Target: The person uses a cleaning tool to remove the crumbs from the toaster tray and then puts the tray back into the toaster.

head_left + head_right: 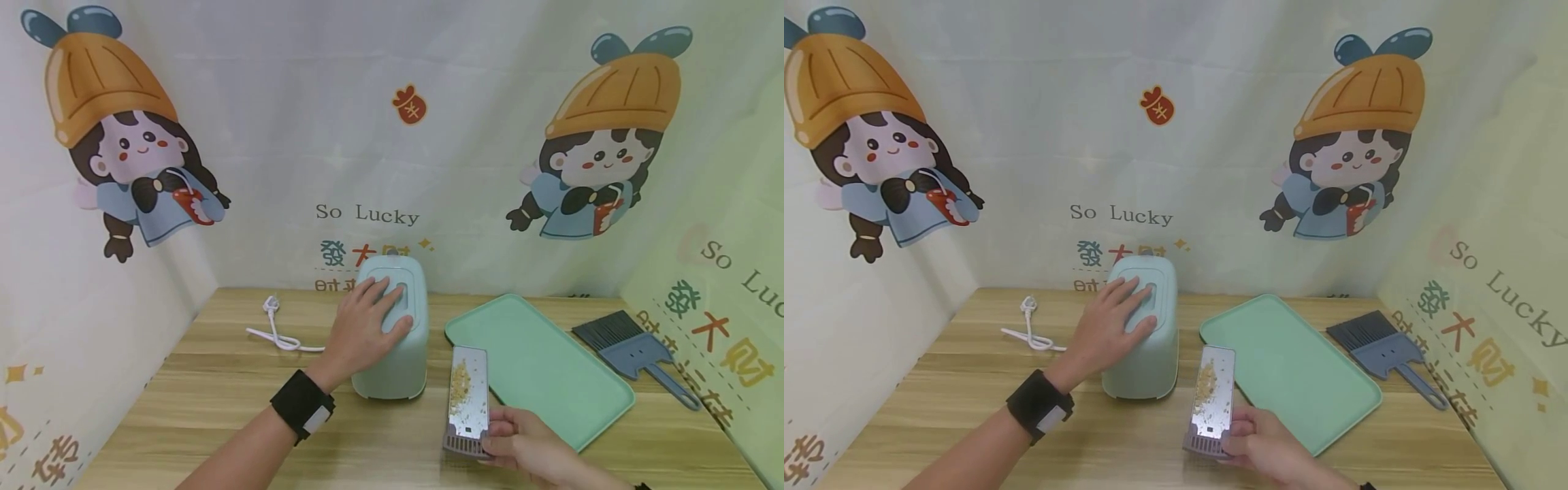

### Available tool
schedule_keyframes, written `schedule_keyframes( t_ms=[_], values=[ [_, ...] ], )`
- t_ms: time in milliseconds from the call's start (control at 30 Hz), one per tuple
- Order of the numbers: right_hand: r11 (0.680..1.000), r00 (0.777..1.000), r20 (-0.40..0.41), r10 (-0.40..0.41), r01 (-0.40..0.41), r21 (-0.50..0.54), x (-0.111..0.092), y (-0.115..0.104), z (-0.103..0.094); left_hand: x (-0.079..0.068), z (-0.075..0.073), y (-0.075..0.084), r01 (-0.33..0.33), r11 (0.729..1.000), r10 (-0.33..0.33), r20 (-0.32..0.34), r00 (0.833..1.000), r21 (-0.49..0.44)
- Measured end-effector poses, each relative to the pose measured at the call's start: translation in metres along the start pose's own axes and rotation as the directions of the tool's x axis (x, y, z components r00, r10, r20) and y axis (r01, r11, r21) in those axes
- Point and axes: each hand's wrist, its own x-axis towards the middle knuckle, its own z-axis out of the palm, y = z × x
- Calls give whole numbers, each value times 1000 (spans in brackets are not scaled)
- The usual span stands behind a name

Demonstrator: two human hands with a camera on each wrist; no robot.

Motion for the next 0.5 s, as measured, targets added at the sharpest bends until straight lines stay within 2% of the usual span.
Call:
schedule_keyframes(
  t_ms=[67,167,233,300,333,367,400,433,467,500],
  values=[
    [1000,1000,-17,-9,9,3,2,-7,-3,0,-1,1,-3,1000,3,-14,1000,-7],
    [1000,998,-55,-11,11,4,4,-17,-6,-2,-5,4,-72,997,70,-106,992,-19],
    [1000,997,-71,-23,23,0,6,-22,-8,-6,-10,9,-156,987,147,-187,971,-37],
    [1000,995,-94,-29,29,3,7,-28,-8,-11,-15,18,-257,964,231,-268,935,-65],
    [999,994,-103,-31,32,8,7,-30,-8,-15,-18,24,-300,950,263,-294,919,-89],
    [999,993,-114,-34,35,12,8,-33,-8,-20,-20,30,-331,936,283,-305,909,-121],
    [999,992,-123,-38,39,13,9,-35,-8,-26,-22,36,-348,923,290,-303,908,-161],
    [999,990,-134,-36,39,20,9,-37,-8,-32,-22,43,-351,910,283,-289,914,-220],
    [999,989,-143,-37,41,24,10,-38,-7,-39,-21,50,-331,896,259,-258,931,-297],
    [998,988,-147,-43,48,28,10,-39,-6,-46,-21,56,-282,876,219,-199,955,-391]
  ],
)
